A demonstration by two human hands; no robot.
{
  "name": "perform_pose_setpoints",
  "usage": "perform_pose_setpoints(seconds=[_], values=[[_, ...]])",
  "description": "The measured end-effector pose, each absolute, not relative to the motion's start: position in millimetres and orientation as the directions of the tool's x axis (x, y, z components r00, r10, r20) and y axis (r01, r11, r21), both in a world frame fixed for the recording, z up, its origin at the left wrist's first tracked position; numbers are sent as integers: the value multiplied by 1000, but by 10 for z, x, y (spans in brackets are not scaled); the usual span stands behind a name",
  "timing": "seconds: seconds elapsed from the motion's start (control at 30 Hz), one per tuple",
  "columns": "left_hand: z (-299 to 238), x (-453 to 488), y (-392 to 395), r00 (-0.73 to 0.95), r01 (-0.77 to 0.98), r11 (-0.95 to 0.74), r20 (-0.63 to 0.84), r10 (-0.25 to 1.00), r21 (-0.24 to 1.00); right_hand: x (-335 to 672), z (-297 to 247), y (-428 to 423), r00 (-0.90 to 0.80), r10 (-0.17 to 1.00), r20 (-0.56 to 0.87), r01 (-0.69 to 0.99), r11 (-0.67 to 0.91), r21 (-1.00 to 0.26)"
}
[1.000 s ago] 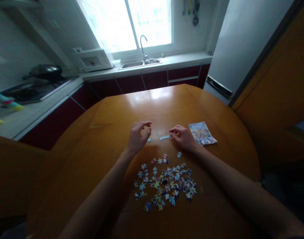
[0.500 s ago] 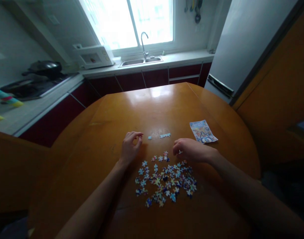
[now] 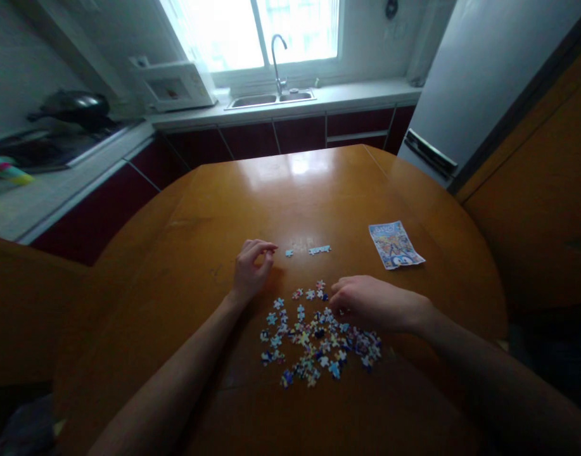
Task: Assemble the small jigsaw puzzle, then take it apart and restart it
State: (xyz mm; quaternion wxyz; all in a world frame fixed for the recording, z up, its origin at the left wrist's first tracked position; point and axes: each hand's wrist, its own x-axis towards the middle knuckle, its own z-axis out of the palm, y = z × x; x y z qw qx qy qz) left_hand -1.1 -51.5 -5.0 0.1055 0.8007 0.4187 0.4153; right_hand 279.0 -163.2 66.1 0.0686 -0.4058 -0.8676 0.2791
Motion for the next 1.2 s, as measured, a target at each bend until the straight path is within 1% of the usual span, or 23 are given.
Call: perform_pose_setpoints(seconds=[0.1, 0.2, 0.27, 0.37, 0.5, 0.67, 0.83, 0.9, 0.97, 1.03, 1.07, 1.13, 1.2], values=[[-68, -17, -500, 307, 560, -642, 589, 748, 524, 2806, 693, -1651, -700, 688, -191, 679, 559, -477], [-81, -20, -491, 308, 551, -647, 592, 745, 527, 2802, 719, -1648, -648, 716, -261, 746, 526, -409], [-81, -18, -490, 310, 550, -647, 591, 745, 528, 2776, 717, -1652, -640, 712, -289, 757, 519, -398], [-73, -13, -492, 314, 546, -645, 583, 749, 534, 2715, 666, -1671, -664, 691, -287, 740, 553, -383], [-78, -18, -490, 322, 552, -633, 561, 762, 543, 2649, 558, -1701, -688, 679, -255, 723, 615, -315], [-103, -22, -482, 337, 543, -634, 548, 765, 551, 2628, 502, -1726, -668, 708, -230, 741, 602, -297], [-89, 1, -485, 354, 533, -637, 538, 765, 556, 2629, 491, -1734, -677, 705, -212, 732, 615, -292], [-91, 6, -481, 379, 535, -642, 524, 763, 549, 2633, 484, -1737, -684, 699, -209, 724, 617, -308], [-101, 9, -475, 415, 548, -646, 498, 761, 531, 2650, 490, -1738, -681, 691, -240, 725, 593, -349], [-115, 14, -473, 449, 567, -650, 471, 759, 507, 2683, 520, -1729, -672, 690, -268, 726, 543, -422], [-122, 17, -473, 461, 574, -652, 463, 757, 495, 2705, 544, -1718, -669, 698, -256, 718, 516, -468], [-135, 25, -478, 482, 584, -662, 456, 748, 470, 2746, 598, -1674, -658, 734, -167, 678, 481, -556], [-145, 32, -486, 506, 590, -674, 448, 737, 444, 2771, 632, -1596, -619, 785, -29, 621, 466, -631]])
